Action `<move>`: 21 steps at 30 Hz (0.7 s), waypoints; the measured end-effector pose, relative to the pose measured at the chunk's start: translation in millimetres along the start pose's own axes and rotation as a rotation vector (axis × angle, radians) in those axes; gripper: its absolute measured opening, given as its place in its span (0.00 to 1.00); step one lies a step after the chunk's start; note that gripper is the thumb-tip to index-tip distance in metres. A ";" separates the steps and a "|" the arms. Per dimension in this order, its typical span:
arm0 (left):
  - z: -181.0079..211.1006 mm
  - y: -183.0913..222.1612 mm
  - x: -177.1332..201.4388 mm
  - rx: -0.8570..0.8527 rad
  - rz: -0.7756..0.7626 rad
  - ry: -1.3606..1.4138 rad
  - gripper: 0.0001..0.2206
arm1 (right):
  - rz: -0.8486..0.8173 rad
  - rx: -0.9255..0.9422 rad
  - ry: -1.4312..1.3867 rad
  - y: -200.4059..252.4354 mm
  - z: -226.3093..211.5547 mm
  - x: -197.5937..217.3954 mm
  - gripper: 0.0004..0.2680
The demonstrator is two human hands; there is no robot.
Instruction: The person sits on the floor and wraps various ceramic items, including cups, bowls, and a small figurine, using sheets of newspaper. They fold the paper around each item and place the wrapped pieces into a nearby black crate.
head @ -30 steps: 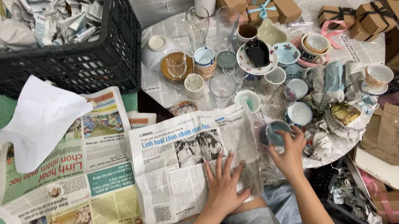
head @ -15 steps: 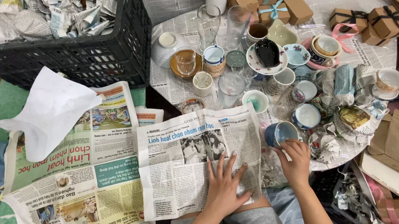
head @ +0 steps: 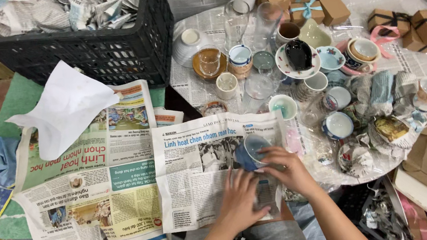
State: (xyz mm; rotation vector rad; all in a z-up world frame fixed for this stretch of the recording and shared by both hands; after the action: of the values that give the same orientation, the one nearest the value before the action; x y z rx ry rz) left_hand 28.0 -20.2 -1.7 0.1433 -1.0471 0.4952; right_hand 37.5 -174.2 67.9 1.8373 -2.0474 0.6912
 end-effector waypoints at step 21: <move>-185.6 138.1 157.7 0.545 0.449 0.950 0.09 | 0.011 -0.109 0.133 13.6 -11.8 -12.8 0.09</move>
State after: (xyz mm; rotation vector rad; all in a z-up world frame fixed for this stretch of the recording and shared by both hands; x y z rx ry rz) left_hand 175.4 216.3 23.9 0.1294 0.0196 1.1129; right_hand 24.7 -156.2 69.0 1.6748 -1.9712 0.6721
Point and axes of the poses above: each hand's wrist, its own y-axis away from the middle knuckle, its own x-axis out of the back of the hand, z = x × y, the point moved 7 cm from there along -y, towards the middle knuckle, and after that the axes turned 7 degrees about -x, right-handed, at the moved point
